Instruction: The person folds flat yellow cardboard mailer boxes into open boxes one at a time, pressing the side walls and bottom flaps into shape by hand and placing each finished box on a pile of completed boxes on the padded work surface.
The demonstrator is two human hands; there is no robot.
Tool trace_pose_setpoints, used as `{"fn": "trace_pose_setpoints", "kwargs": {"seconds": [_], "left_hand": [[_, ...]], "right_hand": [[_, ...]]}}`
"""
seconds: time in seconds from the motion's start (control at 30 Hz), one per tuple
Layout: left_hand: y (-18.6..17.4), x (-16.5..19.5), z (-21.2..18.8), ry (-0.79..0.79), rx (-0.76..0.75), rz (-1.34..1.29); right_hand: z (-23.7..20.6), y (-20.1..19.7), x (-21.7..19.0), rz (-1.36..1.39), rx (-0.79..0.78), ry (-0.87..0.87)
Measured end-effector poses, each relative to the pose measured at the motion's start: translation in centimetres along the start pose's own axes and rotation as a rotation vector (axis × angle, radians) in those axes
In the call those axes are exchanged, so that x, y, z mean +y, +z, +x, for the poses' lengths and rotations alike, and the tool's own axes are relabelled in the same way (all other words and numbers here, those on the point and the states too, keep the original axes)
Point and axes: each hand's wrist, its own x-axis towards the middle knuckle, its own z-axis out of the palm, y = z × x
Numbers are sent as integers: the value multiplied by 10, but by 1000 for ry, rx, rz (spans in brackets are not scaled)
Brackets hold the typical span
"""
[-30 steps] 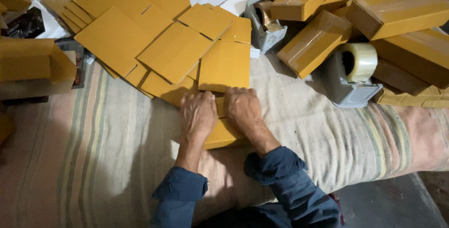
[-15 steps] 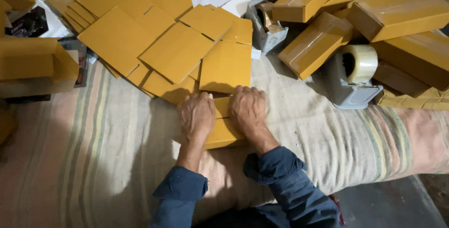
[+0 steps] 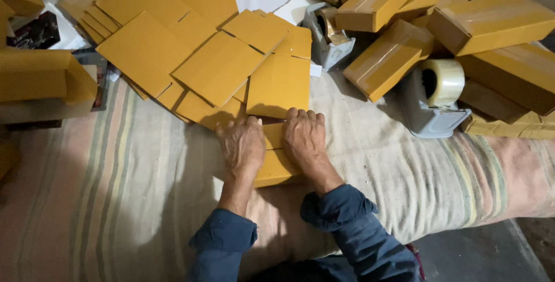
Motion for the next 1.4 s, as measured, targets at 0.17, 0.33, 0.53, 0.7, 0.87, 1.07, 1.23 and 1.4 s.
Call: {"fn": "trace_pose_setpoints", "kwargs": {"seconds": [0.17, 0.33, 0.53, 0.7, 0.87, 1.07, 1.23, 1.4], "left_hand": [[10, -6, -1, 260, 122, -34], [3, -5, -2, 118, -7, -22], [-10, 1, -6, 220, 85, -21], [-10, 2, -9, 192, 125, -29], [-9, 2, -8, 239, 179, -20], [-9, 1, -10, 216, 56, -93], [-9, 3, -10, 212, 196, -61], [-13, 1, -12, 330, 150, -56]], "right_hand": [[1, 1, -5, 232, -8, -256], [3, -1, -2, 52, -126, -66], [0, -4, -7, 142, -13, -157], [0, -13, -8, 242, -52, -167], [3, -17, -12, 259, -78, -184], [0, -13, -11, 292, 1, -170], [3, -6, -8, 125, -61, -99], [-1, -2, -5, 253, 18, -208]]}}
